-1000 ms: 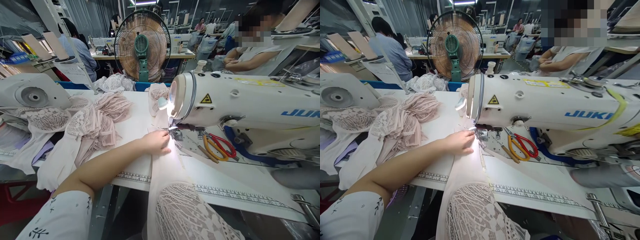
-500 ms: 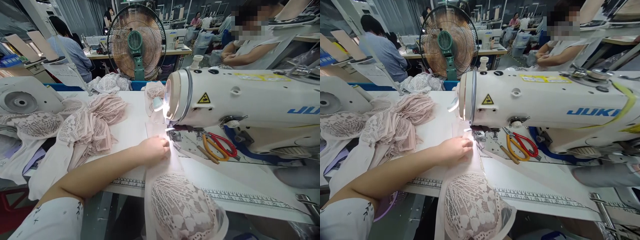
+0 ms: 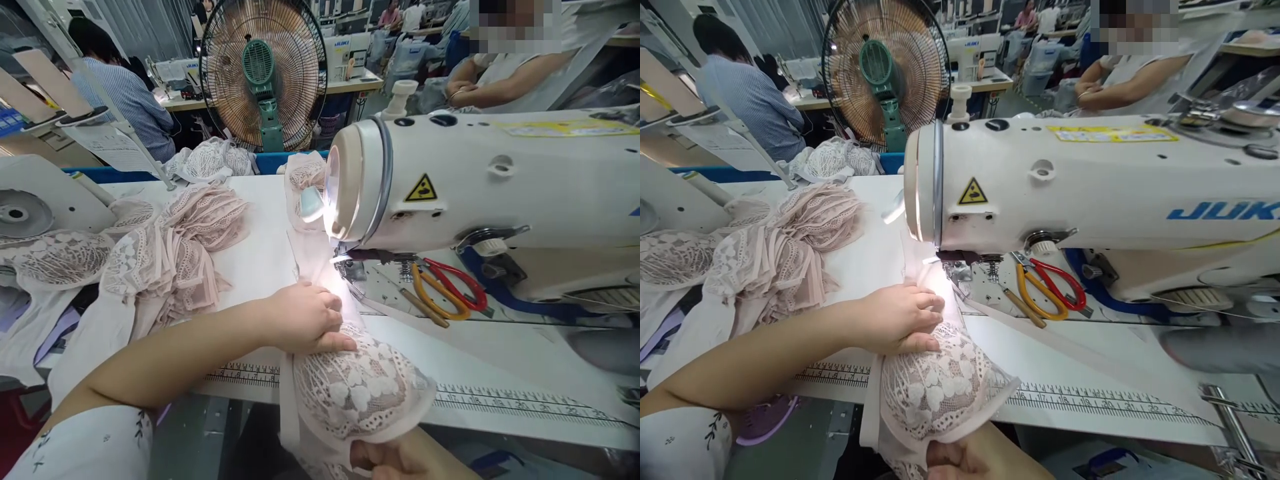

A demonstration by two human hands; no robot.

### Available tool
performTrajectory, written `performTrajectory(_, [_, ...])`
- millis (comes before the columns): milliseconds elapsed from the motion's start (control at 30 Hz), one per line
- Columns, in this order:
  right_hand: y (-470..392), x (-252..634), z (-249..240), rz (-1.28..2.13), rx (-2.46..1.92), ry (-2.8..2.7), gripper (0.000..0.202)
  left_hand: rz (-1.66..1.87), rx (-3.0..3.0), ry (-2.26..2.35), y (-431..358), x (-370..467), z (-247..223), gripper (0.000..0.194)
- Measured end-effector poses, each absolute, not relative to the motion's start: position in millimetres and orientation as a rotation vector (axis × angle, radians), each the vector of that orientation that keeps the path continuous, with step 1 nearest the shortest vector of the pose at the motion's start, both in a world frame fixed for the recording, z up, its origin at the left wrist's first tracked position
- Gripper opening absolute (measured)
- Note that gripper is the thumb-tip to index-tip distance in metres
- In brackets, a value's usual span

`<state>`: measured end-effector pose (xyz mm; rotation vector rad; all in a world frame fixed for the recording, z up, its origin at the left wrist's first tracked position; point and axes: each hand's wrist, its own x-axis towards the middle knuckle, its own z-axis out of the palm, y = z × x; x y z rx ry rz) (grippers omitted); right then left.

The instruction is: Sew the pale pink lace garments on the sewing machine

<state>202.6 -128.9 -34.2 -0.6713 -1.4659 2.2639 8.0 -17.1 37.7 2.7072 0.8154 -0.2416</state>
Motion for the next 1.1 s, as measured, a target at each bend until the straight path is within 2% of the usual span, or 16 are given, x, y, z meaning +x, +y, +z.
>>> performTrajectory(100, [-118, 188, -23, 2.375, -0.503, -1.262, 0.072, -0.264, 2.713, 0.804, -14, 8, 39, 0.053])
performTrajectory(400, [-106, 162, -21, 2.282, -0.462, -1.076, 0.064, -0.270, 2.757, 0.905, -4, 8, 35, 0.059])
performTrajectory(633, [-103, 153, -30, 2.219, -0.605, -0.991, 0.058, -0.215, 2.837, 0.990, 3, 10, 29, 0.061])
performTrajectory(933, [-95, 144, -26, 2.203, -0.644, -0.857, 0.050, -0.157, 3.073, 1.078, 12, 7, 7, 0.073])
performTrajectory(1100, [-91, 140, -26, 2.189, -0.672, -0.831, 0.041, -0.112, 3.143, 1.063, 12, 5, 2, 0.068])
